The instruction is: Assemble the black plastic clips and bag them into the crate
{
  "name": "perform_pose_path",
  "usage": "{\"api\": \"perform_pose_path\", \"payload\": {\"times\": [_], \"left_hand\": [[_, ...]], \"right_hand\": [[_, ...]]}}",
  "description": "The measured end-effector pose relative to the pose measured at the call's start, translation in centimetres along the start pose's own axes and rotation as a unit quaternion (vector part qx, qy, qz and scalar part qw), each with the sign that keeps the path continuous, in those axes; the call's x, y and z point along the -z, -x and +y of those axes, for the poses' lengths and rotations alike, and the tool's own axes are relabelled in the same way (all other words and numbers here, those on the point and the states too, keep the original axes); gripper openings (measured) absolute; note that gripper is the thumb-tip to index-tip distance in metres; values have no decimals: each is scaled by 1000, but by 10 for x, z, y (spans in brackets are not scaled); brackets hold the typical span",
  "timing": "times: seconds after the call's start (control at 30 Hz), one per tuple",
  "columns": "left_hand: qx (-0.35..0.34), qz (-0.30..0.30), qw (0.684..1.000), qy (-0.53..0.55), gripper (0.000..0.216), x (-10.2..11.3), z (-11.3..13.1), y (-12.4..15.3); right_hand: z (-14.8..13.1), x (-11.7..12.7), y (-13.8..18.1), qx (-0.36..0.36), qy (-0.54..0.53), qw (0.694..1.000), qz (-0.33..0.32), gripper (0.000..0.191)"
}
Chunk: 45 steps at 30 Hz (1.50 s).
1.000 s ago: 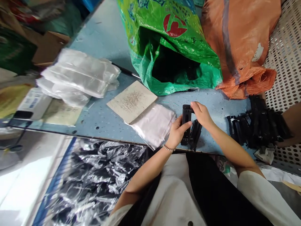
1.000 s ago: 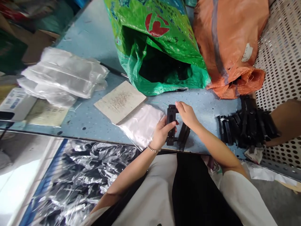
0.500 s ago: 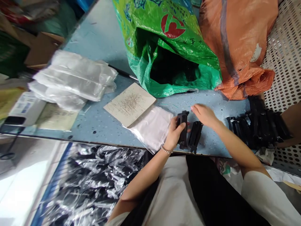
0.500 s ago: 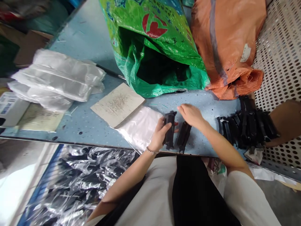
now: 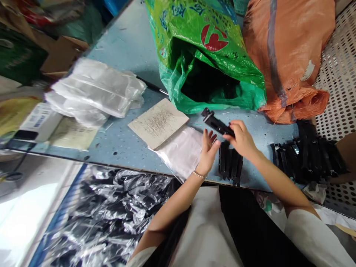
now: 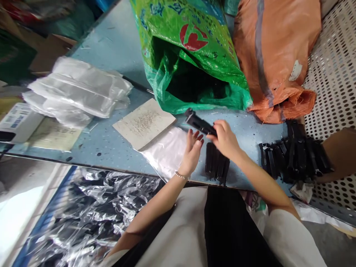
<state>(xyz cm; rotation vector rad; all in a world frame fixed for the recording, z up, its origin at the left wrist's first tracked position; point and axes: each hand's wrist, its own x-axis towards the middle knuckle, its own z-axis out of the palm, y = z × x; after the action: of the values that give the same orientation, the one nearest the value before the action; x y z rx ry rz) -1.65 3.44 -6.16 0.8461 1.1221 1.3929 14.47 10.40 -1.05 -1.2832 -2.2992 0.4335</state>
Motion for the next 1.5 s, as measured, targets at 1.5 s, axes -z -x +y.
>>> {"api": "perform_pose_path", "payload": {"times": [1.5], "left_hand": [[-38, 22, 975, -219, 46, 6, -33, 27]], "right_hand": [[38, -14, -130, -155, 16, 986, 56, 36]]}}
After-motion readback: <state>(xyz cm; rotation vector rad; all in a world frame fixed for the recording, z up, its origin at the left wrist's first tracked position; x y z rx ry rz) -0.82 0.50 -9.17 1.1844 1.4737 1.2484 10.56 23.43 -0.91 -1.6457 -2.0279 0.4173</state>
